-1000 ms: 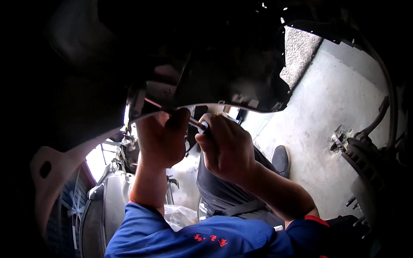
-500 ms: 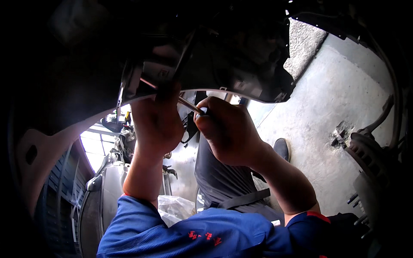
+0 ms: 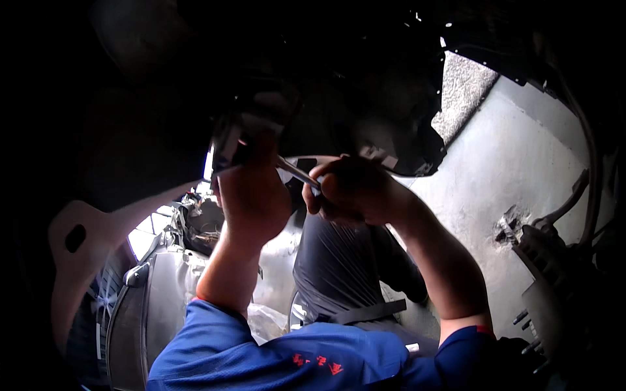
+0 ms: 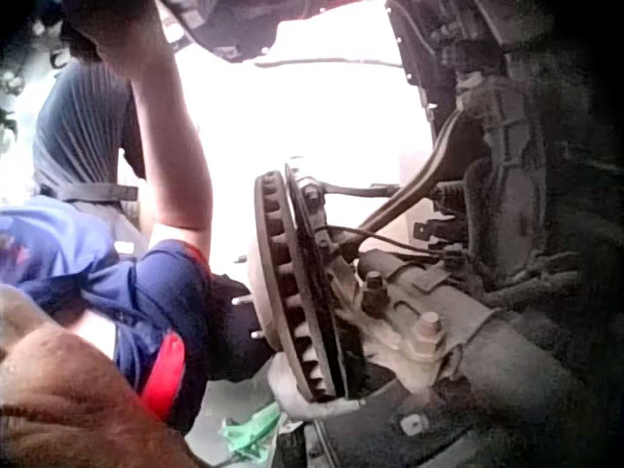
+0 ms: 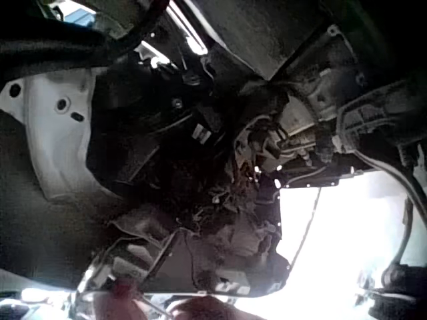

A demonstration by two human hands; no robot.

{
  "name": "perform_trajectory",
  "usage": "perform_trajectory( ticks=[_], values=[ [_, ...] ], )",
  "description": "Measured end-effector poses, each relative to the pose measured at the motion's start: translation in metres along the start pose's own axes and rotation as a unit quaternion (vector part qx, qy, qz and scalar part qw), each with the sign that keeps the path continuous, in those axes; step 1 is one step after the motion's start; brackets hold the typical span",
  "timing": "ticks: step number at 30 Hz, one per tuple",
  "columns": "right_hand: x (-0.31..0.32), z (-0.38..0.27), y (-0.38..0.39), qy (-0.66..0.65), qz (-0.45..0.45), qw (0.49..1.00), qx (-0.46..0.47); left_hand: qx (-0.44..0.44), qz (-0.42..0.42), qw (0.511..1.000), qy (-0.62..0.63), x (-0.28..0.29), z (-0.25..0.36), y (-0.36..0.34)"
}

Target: The person unscrews and fastens screws inside a car's wheel well using a screwdriver and aligns the outer fender panel into place by hand.

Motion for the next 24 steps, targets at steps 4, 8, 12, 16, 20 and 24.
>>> perform_trajectory(
  ticks=[4,8,12,16,20,24],
  values=[
    [-0.003,-0.026,0.008,0.289,0.142,0.942,0.089,0.123,0.046,0.970,0.203,-0.004,-0.011,0.001],
    [-0.019,-0.035,0.032,0.447,0.353,0.811,0.132,0.229,0.068,0.940,0.242,-0.010,-0.018,0.006],
    [-0.038,-0.038,0.036,0.596,0.466,0.629,0.178,0.082,0.007,0.996,0.017,-0.006,0.005,-0.008],
    [-0.038,-0.041,0.029,0.601,0.404,0.670,0.165,0.081,0.055,0.986,0.135,-0.004,-0.003,0.010],
    [-0.032,-0.044,0.027,0.568,0.388,0.707,0.164,0.042,0.064,0.975,0.207,-0.003,-0.005,0.004],
    [-0.026,-0.039,0.022,0.501,0.337,0.785,0.139,0.115,0.040,0.946,0.302,-0.009,-0.012,0.011]
  ],
)
Point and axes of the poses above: each hand's wrist, its own y-axis away from the middle knuckle, its own x-axis out of the back of the hand, z = x × y, the point moved 8 cm from there along -y, towards the middle knuckle, and after that the axes turned 14 degrees about y, right-handed, at the moved point
